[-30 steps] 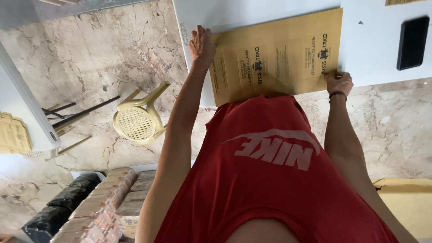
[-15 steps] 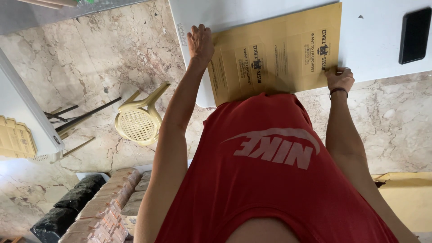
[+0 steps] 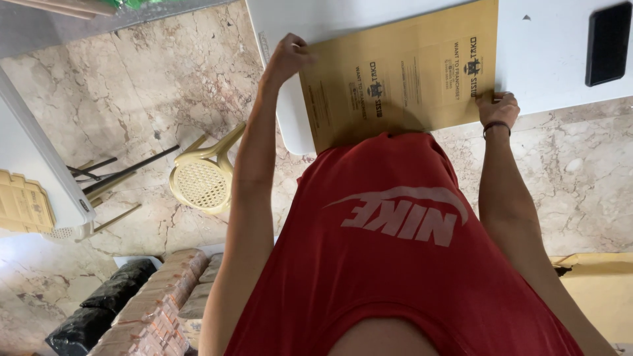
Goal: The person folds precut cardboard sheets into box structures by hand on a table, including pressing down on the folds and fitting tabs into slots.
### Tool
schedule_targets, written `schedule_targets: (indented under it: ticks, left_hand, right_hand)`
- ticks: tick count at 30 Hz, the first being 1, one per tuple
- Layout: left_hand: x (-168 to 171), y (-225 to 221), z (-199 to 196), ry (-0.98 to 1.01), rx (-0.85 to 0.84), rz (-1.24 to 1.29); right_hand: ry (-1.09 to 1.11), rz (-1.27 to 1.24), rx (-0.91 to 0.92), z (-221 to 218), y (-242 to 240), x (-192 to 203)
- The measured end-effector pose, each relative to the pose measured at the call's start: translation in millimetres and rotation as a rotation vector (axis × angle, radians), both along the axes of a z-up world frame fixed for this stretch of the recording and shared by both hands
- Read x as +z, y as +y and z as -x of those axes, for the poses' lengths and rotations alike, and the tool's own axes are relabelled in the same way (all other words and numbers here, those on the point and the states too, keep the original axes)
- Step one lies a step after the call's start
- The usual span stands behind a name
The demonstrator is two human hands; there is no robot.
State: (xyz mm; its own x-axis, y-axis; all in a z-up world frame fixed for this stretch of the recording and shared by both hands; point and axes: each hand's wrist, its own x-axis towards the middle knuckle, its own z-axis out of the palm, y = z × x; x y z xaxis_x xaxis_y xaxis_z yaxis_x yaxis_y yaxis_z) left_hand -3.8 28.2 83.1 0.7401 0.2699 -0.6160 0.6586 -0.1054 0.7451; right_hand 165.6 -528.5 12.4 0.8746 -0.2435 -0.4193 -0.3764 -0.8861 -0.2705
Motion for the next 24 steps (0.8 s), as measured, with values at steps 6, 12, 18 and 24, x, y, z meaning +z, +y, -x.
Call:
schedule_targets:
  ticks: [6, 12, 18, 24]
  left_hand:
    - [-85, -65, 105, 0.096, 0.620, 0.776]
    - [-30, -158, 164, 0.152, 0.848, 0.901]
    - [68, -206, 139, -0.104, 0.492, -0.151]
    - [-16, -196, 154, -0.049, 0.979, 0.702]
  right_hand:
    - [-0.023, 0.150, 0.200, -8, -31, -45]
    - [0.089, 0.096, 0.146, 3, 8, 20]
    - [0.102, 0.062, 0.170, 2, 10, 30]
    - [0.169, 0.045, 0.238, -1, 6, 41]
